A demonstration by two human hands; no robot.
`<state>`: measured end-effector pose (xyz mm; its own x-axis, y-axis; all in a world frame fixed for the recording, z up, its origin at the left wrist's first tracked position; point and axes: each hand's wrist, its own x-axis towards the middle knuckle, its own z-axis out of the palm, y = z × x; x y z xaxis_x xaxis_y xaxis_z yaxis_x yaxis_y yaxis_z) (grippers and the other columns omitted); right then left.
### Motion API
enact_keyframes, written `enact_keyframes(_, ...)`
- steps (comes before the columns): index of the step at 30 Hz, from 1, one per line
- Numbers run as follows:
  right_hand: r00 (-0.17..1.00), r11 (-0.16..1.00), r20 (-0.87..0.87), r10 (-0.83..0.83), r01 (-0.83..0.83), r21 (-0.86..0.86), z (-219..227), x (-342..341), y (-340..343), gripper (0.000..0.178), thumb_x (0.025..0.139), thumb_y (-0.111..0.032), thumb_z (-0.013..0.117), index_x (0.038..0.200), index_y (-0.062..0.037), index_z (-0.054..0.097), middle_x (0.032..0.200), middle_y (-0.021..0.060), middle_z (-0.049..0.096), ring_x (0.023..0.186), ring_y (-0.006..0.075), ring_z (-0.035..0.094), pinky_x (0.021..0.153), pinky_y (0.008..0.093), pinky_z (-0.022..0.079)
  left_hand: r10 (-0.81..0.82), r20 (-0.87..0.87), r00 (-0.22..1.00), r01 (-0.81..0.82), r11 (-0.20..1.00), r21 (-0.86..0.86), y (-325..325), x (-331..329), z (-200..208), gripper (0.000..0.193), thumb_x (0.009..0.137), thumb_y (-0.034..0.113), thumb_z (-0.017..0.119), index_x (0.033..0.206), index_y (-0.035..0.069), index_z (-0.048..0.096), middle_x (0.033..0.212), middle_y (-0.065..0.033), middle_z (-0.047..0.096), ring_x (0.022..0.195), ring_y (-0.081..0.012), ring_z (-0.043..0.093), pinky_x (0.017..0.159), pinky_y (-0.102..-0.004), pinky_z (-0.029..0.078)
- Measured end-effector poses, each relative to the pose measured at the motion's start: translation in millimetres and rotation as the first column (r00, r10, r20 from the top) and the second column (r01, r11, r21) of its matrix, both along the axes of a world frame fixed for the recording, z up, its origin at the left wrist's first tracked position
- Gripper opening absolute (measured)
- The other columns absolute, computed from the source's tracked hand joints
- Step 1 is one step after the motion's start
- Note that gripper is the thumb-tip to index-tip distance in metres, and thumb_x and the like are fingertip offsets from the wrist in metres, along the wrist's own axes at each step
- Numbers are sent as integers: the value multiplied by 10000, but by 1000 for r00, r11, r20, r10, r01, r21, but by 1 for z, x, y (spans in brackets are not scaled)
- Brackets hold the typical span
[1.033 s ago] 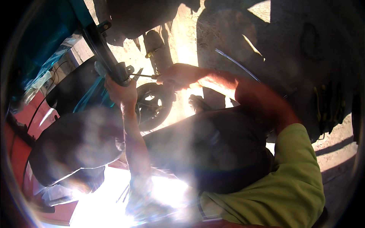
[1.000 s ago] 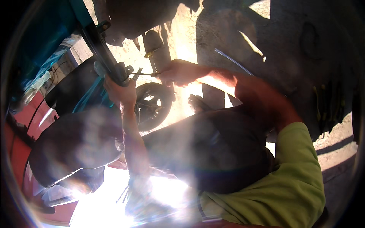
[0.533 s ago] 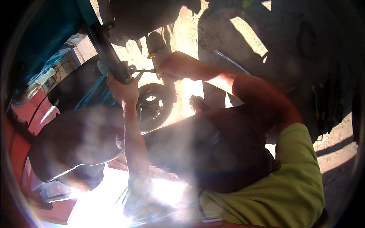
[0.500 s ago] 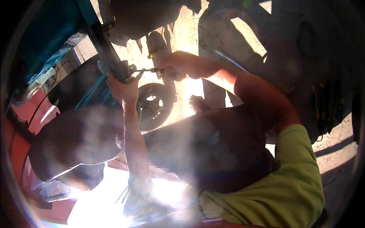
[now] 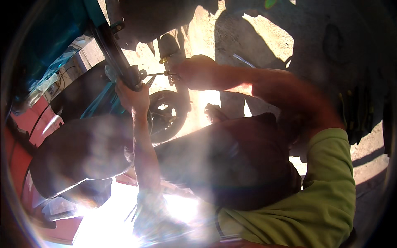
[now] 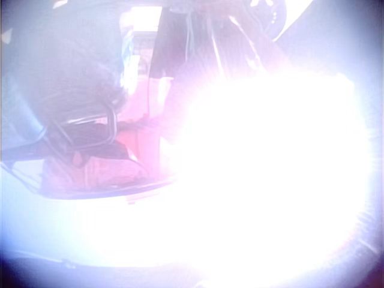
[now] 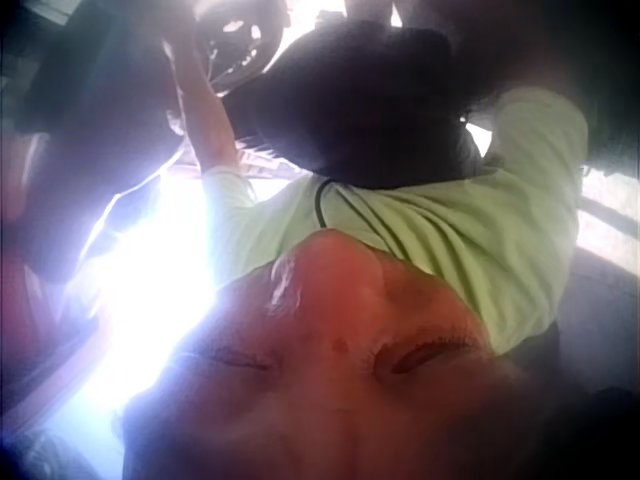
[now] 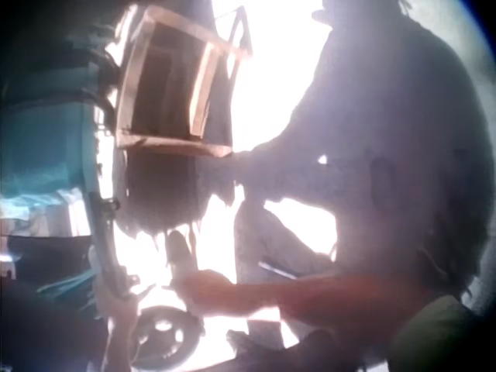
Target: The person works on the lower frame of a blue vehicle, using a T-handle wrench and a screwdriver to adjust and secure components near the wheel.
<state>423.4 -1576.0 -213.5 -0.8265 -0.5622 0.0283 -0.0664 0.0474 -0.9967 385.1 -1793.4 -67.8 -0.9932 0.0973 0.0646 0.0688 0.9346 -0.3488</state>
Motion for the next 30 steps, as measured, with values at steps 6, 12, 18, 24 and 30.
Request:
enact_keyframes(6,991,991,21,-129,130,-22,5,5,2,234,916,-168,596,1087,-27,669,885,162,704,814,333,723,701,462,572,-80,-6,997,79,996,-41,-12,-2,0,881,717,210,790,1506,79,418,1315,-194,554,1114,-407,648,946,-514,566)
enact_keyframes(12,555,470,561,615,313,-825,-27,3,-7,255,969,-279,659,1010,-29,630,825,87,627,649,148,589,557,267,488,-49,12,999,49,999,11,-3,1,-1,865,682,145,800,1458,18,440,1298,-231,572,1201,-443,577,989,-527,511)
enact_keyframes(18,496,681,608,620,44,-731,-23,-4,-7,280,989,-308,637,1004,-31,672,740,36,621,502,86,460,445,256,381,-58,4,998,58,998,6,-7,2,-1,855,694,137,793,1463,30,437,1301,-233,566,1190,-452,578,985,-525,511)
enact_keyframes(24,990,990,135,-46,63,-126,-6,-3,2,188,925,-178,608,1001,-35,703,824,122,734,804,289,746,663,442,576,-66,-3,998,66,998,-2,-9,0,-1,860,691,142,794,1462,22,434,1288,-234,568,1180,-455,583,983,-527,512)
enact_keyframes(30,968,966,73,-239,245,-88,-5,11,-16,142,944,-100,558,969,-33,680,760,77,692,708,215,703,597,385,540,-31,5,1000,31,999,8,-4,-1,-2,861,690,145,795,1462,21,434,1304,-235,564,1192,-448,580,996,-521,510)
